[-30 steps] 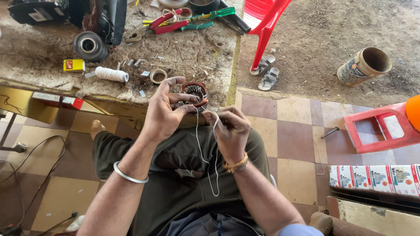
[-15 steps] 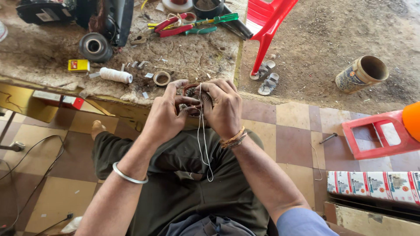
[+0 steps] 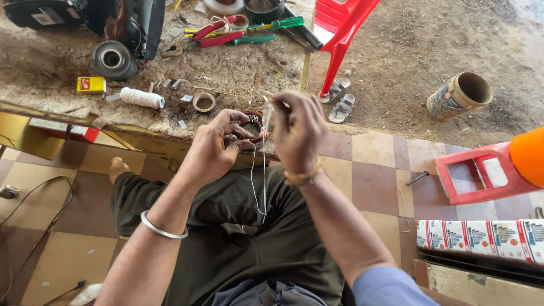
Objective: The person sits at a workbench and binds white thread around the copper windings of a motor stator, looping the thread by hand around the slots and pulling it tight, working around the stator section by section.
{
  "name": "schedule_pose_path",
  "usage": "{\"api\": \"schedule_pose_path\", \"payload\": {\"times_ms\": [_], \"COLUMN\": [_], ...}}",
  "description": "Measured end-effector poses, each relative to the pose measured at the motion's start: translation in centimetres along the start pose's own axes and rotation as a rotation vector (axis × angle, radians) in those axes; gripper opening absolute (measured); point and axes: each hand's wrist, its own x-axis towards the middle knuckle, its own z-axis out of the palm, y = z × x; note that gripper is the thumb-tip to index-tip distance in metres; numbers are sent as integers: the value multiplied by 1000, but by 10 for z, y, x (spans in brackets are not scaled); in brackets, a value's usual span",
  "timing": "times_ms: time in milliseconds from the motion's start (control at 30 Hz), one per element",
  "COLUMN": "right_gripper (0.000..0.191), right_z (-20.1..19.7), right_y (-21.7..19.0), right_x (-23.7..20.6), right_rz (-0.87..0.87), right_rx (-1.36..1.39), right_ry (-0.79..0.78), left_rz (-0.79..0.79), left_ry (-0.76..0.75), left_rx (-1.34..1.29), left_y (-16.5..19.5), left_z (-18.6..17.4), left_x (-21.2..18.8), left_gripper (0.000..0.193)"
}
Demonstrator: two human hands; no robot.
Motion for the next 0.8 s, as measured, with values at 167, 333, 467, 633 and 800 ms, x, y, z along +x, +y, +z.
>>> {"api": "schedule_pose_path", "payload": {"times_ms": [167, 333, 467, 633, 800], "right_gripper": [5, 4, 18, 28, 18], "right_z": [-58, -112, -173, -199, -177], "right_y": [-35, -57, -99, -88, -84], "right_x": [-29, -34, -17, -31, -53], "right_rz": [183, 256, 346, 37, -144], "right_rx": [486, 513, 1243, 2060, 2579], "right_ry": [410, 374, 265, 29, -248], "left_rz": [90, -41, -16, 89, 97], "left_ry": [12, -40, -28, -49, -54], "left_rx": [37, 31, -17, -73, 20], "left_y": [-2, 6, 10, 4, 1], "left_z": [-5, 2, 4, 10, 14], "left_x": [-4, 0, -3, -2, -6], "left_gripper": [40, 29, 29, 36, 31]}}
